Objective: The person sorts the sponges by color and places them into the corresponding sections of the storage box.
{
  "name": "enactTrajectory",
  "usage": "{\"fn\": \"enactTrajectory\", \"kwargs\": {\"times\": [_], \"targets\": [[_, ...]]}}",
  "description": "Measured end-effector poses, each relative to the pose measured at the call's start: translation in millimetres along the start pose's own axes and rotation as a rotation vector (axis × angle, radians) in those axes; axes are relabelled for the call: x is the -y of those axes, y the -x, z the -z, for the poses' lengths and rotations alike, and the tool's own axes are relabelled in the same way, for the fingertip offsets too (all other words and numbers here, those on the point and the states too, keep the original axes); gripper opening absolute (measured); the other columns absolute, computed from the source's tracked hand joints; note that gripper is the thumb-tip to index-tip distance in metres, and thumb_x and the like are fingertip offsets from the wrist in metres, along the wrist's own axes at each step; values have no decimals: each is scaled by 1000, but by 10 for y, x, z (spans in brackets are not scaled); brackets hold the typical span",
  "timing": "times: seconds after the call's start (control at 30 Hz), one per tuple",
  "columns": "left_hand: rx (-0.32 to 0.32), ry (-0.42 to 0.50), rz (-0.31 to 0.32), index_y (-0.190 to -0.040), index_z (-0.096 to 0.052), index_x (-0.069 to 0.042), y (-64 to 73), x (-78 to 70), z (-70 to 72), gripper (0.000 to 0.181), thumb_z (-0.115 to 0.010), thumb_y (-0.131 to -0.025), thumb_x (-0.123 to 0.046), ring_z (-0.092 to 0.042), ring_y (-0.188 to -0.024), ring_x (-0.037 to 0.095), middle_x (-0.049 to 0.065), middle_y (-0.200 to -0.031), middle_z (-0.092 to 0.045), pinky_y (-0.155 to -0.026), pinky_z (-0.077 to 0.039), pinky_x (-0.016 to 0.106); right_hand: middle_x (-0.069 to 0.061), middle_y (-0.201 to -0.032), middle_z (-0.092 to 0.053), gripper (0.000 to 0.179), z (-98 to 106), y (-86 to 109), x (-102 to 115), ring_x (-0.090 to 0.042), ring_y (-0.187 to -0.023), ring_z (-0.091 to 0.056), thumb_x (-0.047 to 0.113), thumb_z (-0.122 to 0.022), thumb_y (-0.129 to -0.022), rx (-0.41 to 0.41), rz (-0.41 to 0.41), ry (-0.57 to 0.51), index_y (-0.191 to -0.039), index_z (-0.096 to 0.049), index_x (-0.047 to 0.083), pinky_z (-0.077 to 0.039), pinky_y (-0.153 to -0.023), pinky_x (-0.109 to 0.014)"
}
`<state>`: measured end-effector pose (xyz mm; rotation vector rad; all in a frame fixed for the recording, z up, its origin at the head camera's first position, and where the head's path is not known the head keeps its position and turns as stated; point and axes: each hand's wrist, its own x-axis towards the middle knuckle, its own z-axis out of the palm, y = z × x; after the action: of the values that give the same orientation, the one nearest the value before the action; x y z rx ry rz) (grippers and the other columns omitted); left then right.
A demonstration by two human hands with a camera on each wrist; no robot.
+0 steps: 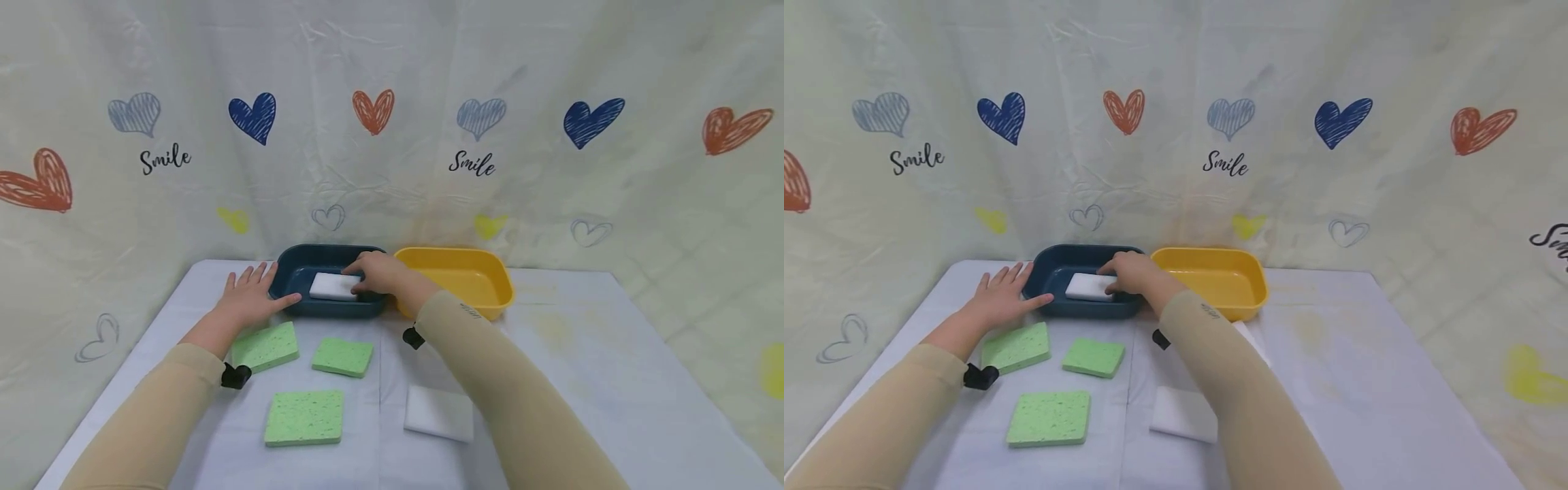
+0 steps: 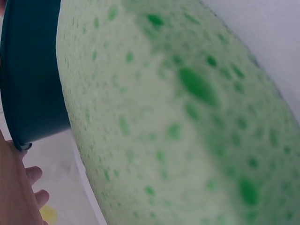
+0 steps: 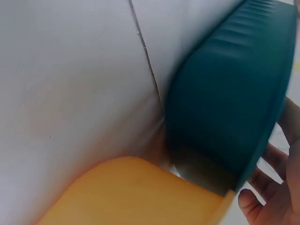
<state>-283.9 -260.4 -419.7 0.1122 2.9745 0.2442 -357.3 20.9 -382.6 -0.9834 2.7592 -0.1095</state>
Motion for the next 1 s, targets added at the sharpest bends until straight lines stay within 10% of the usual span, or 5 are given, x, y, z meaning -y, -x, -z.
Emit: {"fn": "enactTrajectory", "kwargs": {"times": [1.0], "targets": [[9,39,-25,-159,-3,-3,59,-41,38,119,-30,-81,-90,0,-145,53,29,-161,-4,-111,11,68,1,-119,-65,51,-65,1330,-214,-15,-105,-57,38,-78,-86,-150,171,-13,-135,-64,29,-50,-93,-30]]}}
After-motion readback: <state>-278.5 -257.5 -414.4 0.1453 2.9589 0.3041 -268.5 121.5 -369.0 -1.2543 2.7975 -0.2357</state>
